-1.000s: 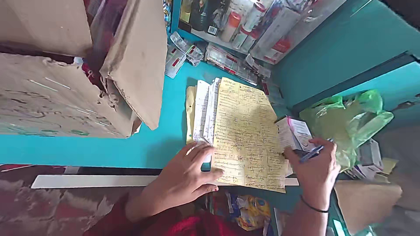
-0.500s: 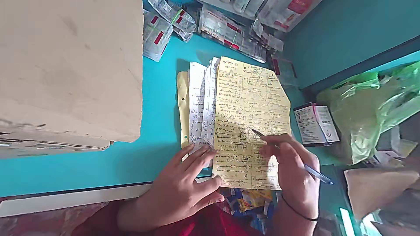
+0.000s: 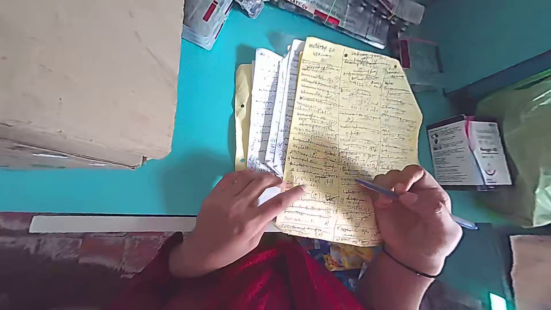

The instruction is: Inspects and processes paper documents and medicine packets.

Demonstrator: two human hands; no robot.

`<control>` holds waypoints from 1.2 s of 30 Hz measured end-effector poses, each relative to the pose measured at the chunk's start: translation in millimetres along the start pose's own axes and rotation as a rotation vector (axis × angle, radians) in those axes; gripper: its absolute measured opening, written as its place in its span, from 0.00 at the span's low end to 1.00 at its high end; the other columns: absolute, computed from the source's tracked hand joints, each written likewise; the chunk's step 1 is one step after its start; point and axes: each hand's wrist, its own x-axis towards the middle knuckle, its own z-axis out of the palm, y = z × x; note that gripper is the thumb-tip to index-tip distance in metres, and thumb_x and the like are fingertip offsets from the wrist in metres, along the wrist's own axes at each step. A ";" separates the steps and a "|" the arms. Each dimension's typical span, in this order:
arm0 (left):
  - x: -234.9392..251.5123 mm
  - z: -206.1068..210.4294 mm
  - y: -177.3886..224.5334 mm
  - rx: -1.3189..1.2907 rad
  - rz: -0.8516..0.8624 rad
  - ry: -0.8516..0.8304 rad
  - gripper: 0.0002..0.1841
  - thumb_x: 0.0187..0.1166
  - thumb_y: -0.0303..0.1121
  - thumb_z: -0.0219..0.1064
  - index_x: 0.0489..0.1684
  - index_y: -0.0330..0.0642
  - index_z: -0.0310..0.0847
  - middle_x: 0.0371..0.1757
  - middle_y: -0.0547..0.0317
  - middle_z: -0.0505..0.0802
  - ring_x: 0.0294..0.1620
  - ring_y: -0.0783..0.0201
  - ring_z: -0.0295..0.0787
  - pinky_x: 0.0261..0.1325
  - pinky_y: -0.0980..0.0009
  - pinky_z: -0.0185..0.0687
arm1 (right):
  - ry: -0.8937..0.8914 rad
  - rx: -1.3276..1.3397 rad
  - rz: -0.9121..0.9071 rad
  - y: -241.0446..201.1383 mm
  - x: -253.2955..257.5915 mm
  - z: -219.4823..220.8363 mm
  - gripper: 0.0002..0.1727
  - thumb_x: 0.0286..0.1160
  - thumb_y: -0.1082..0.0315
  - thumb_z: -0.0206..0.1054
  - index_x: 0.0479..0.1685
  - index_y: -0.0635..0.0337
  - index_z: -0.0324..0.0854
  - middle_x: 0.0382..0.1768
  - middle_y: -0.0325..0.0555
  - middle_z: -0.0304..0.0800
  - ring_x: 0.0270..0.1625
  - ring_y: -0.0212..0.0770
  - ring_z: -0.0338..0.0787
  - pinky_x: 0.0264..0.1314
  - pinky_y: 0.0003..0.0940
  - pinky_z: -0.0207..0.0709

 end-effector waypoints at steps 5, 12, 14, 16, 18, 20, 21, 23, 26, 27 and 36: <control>-1.3 -1.4 -0.2 0.010 0.003 -0.041 0.19 0.83 0.31 0.57 0.63 0.61 0.91 0.58 0.53 0.93 0.65 0.55 0.85 0.67 0.59 0.74 | -0.060 0.054 -0.041 4.3 -1.0 -5.2 0.05 0.70 0.62 0.67 0.31 0.40 0.88 0.26 0.24 0.86 0.35 0.25 0.88 0.56 0.31 0.86; -1.4 -0.3 0.7 0.021 -0.008 -0.083 0.16 0.88 0.42 0.56 0.58 0.60 0.93 0.59 0.56 0.92 0.67 0.57 0.83 0.71 0.58 0.70 | -0.198 -0.112 -0.154 4.9 -7.6 -6.7 0.07 0.78 0.56 0.64 0.37 0.38 0.88 0.30 0.19 0.87 0.40 0.21 0.88 0.64 0.30 0.82; -1.9 -0.2 0.6 0.018 -0.020 -0.075 0.16 0.87 0.45 0.57 0.56 0.57 0.92 0.60 0.55 0.91 0.67 0.57 0.82 0.71 0.59 0.70 | -0.271 -0.321 -0.223 0.7 -19.5 -3.5 0.08 0.84 0.51 0.61 0.43 0.38 0.84 0.39 0.17 0.89 0.49 0.19 0.89 0.71 0.29 0.80; -2.4 -0.2 0.8 0.009 -0.041 -0.057 0.18 0.86 0.48 0.58 0.58 0.49 0.88 0.65 0.54 0.89 0.68 0.58 0.82 0.70 0.62 0.72 | -0.309 -0.490 -0.265 -4.5 -33.6 0.1 0.10 0.85 0.52 0.60 0.43 0.44 0.82 0.43 0.22 0.90 0.57 0.21 0.89 0.79 0.32 0.75; -2.9 -0.9 2.0 0.009 -0.060 -0.058 0.24 0.83 0.52 0.61 0.66 0.43 0.81 0.70 0.52 0.88 0.71 0.59 0.82 0.72 0.63 0.72 | -0.327 -0.577 -0.296 -5.7 -42.8 1.0 0.10 0.84 0.55 0.60 0.41 0.47 0.81 0.41 0.25 0.91 0.55 0.22 0.89 0.84 0.35 0.70; -2.9 -0.6 2.7 0.013 -0.058 -0.056 0.29 0.81 0.54 0.63 0.71 0.41 0.78 0.70 0.50 0.88 0.72 0.58 0.82 0.73 0.62 0.71 | -0.334 -0.591 -0.315 -4.2 -45.7 -1.4 0.10 0.84 0.54 0.60 0.41 0.47 0.81 0.39 0.26 0.90 0.53 0.21 0.89 0.85 0.34 0.69; -2.5 -0.6 2.8 0.014 -0.052 -0.060 0.30 0.81 0.56 0.63 0.73 0.42 0.78 0.70 0.50 0.88 0.72 0.58 0.82 0.73 0.62 0.71 | -0.340 -0.581 -0.317 -3.1 -45.6 -3.0 0.10 0.84 0.54 0.60 0.41 0.47 0.81 0.39 0.26 0.90 0.53 0.21 0.89 0.85 0.34 0.69; -1.9 -0.4 2.9 0.025 -0.040 -0.084 0.30 0.80 0.58 0.62 0.73 0.48 0.81 0.73 0.54 0.87 0.72 0.59 0.81 0.72 0.62 0.70 | -0.337 -0.564 -0.308 -1.8 -45.6 -3.9 0.10 0.84 0.54 0.60 0.41 0.47 0.81 0.39 0.25 0.89 0.52 0.20 0.89 0.84 0.33 0.68; -1.7 -0.9 3.3 0.068 -0.015 -0.140 0.30 0.79 0.61 0.61 0.70 0.52 0.84 0.77 0.57 0.84 0.74 0.58 0.79 0.74 0.60 0.69 | -0.321 -0.563 -0.294 -1.6 -45.6 -2.4 0.10 0.84 0.54 0.60 0.40 0.46 0.81 0.40 0.24 0.90 0.54 0.20 0.89 0.85 0.33 0.68; -1.8 -1.0 3.1 0.072 -0.011 -0.152 0.30 0.78 0.62 0.61 0.70 0.53 0.84 0.77 0.57 0.84 0.75 0.58 0.79 0.74 0.59 0.69 | -0.318 -0.554 -0.291 -1.1 -45.6 -2.5 0.10 0.84 0.54 0.61 0.40 0.46 0.82 0.40 0.23 0.90 0.55 0.21 0.89 0.85 0.33 0.68; -1.2 -0.5 2.1 0.086 -0.011 -0.156 0.28 0.79 0.64 0.59 0.63 0.56 0.87 0.75 0.58 0.86 0.70 0.58 0.82 0.69 0.59 0.71 | -0.286 -0.506 -0.237 2.3 -42.8 -4.2 0.08 0.84 0.54 0.62 0.45 0.42 0.84 0.43 0.18 0.89 0.52 0.16 0.87 0.80 0.29 0.72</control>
